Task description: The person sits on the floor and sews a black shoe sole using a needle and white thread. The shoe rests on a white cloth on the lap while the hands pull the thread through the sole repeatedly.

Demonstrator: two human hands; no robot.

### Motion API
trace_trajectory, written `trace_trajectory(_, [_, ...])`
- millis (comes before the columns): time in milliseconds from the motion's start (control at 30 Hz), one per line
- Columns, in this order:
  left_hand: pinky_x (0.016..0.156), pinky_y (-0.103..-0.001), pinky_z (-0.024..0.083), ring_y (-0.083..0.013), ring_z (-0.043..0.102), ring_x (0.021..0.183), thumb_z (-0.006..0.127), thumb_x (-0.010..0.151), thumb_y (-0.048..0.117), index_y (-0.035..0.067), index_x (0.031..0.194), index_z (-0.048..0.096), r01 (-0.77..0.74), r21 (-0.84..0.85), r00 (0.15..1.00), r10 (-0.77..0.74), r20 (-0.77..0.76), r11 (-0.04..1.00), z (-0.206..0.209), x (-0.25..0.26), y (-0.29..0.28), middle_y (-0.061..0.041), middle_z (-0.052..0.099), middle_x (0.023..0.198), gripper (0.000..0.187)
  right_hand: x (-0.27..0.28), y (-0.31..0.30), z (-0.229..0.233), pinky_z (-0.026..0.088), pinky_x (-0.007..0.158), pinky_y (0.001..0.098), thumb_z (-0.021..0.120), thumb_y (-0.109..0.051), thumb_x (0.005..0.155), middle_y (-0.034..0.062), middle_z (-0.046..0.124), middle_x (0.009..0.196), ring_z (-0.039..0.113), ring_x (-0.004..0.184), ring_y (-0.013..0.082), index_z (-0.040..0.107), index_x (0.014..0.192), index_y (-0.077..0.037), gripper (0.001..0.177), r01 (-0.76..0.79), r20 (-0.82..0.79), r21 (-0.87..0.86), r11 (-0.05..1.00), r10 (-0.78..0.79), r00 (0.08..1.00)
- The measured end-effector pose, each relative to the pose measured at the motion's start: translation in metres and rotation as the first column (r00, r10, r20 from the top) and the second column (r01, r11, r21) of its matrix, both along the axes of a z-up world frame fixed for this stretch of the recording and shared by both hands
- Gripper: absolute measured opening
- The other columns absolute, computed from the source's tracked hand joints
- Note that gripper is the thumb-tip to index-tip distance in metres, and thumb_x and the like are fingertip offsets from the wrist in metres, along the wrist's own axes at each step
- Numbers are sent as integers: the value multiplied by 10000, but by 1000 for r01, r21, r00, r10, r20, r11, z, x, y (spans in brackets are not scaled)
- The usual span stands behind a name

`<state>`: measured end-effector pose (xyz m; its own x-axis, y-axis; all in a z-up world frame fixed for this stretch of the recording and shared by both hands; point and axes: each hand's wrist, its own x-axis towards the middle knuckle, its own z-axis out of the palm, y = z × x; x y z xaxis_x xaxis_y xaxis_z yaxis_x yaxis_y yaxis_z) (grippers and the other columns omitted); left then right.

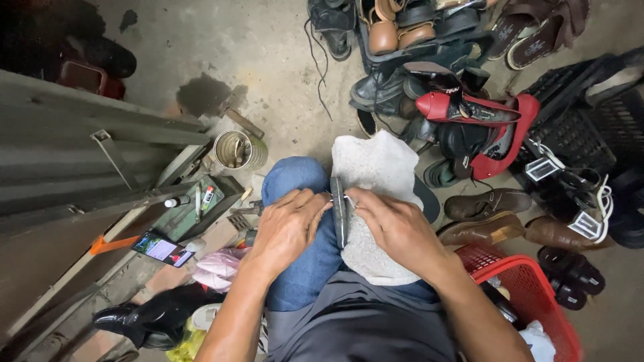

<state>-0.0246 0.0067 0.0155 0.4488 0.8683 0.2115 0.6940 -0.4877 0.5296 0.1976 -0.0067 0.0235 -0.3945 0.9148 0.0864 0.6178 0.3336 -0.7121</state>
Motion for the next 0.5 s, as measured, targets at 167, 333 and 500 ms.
trace_trajectory(167, [564, -372, 540, -294, 643, 655, 564, 1055, 293, 145, 804, 656, 9, -111, 996, 1, 90, 994, 5, -9, 1, -59, 576, 656, 306, 7, -6, 5, 625, 708, 421, 583, -126, 1005, 150, 797, 929, 779, 846, 295, 626, 1396, -95, 394, 1, -24, -15, 1000, -1, 1000])
trace_trajectory(333, [545, -365, 537, -275, 664, 626, 605, 1031, 383, 160, 779, 652, -57, -136, 995, 67, 70, 989, -21, -27, -7, -37, 607, 634, 340, -1, -6, -6, 624, 675, 380, 616, -110, 986, 155, 805, 934, 786, 836, 281, 658, 1375, -97, 391, 38, -95, 38, 999, -34, 995])
trace_trajectory(500, [589, -432, 547, -367, 717, 657, 797, 749, 683, 127, 673, 680, -480, -333, 876, 421, -234, 812, -47, -70, -20, -96, 709, 620, 574, -4, -4, -16, 613, 621, 343, 675, -123, 964, 99, 813, 920, 783, 796, 244, 744, 1250, -105, 295, 141, -91, 108, 984, -132, 987])
